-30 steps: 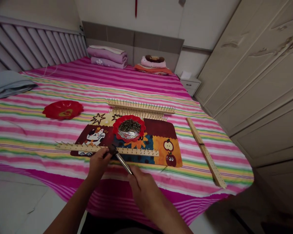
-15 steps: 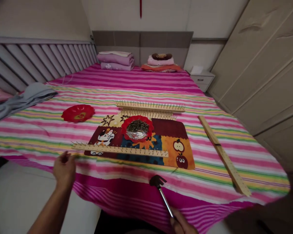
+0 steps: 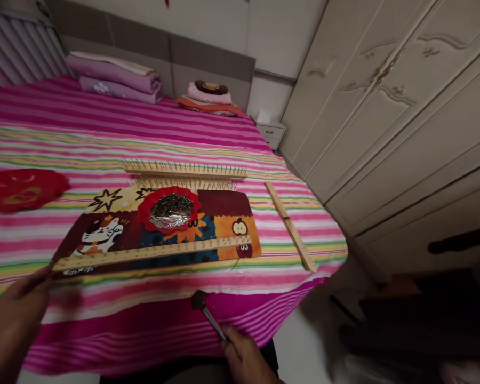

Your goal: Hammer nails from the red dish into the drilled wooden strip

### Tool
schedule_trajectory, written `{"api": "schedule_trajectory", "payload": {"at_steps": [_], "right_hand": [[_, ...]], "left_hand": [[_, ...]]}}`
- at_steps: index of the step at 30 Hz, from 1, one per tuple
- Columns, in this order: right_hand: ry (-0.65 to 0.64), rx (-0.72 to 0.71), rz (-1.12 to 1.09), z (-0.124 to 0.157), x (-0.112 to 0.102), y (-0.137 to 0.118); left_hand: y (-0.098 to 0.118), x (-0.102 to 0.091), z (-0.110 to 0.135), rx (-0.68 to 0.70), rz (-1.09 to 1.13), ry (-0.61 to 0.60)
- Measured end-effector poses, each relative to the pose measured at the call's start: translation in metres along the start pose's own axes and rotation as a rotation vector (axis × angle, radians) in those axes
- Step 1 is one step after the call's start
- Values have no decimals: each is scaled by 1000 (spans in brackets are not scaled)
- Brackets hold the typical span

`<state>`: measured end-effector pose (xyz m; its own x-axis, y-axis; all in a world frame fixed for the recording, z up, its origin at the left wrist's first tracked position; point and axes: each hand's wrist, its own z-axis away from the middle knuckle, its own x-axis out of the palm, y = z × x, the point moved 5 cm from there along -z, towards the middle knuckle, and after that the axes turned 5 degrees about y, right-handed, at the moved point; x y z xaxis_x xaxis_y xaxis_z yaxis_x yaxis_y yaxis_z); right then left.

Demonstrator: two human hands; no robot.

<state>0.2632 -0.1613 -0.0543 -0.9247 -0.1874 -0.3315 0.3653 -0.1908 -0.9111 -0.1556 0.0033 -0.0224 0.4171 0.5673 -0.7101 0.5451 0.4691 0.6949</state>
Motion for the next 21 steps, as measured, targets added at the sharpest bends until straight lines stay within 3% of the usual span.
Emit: {"api": "schedule_trajectory", "payload": {"at_steps": [3,6,10,13,16,19,21], "right_hand": [[-3,-4,-3,-1,0,1],[-5,-13,-21,0,-1,-2],[10,18,-34,1,-4,-1],[58,63,-8,2,-13,3],[118,102,25,2,-28,8],[171,126,-1,0,-41,13],[189,151,-53,-3,-45,17]], "left_hand": [[30,16,29,-22,-71,-165],[60,26,52,188,-49,-195],[66,34,65,340,14,-181],[57,27,58,298,18,-127],[59,8,54,243,-35,-12],[88,-8,62,379,-8,50],[115,-7,70,517,43,19]]}}
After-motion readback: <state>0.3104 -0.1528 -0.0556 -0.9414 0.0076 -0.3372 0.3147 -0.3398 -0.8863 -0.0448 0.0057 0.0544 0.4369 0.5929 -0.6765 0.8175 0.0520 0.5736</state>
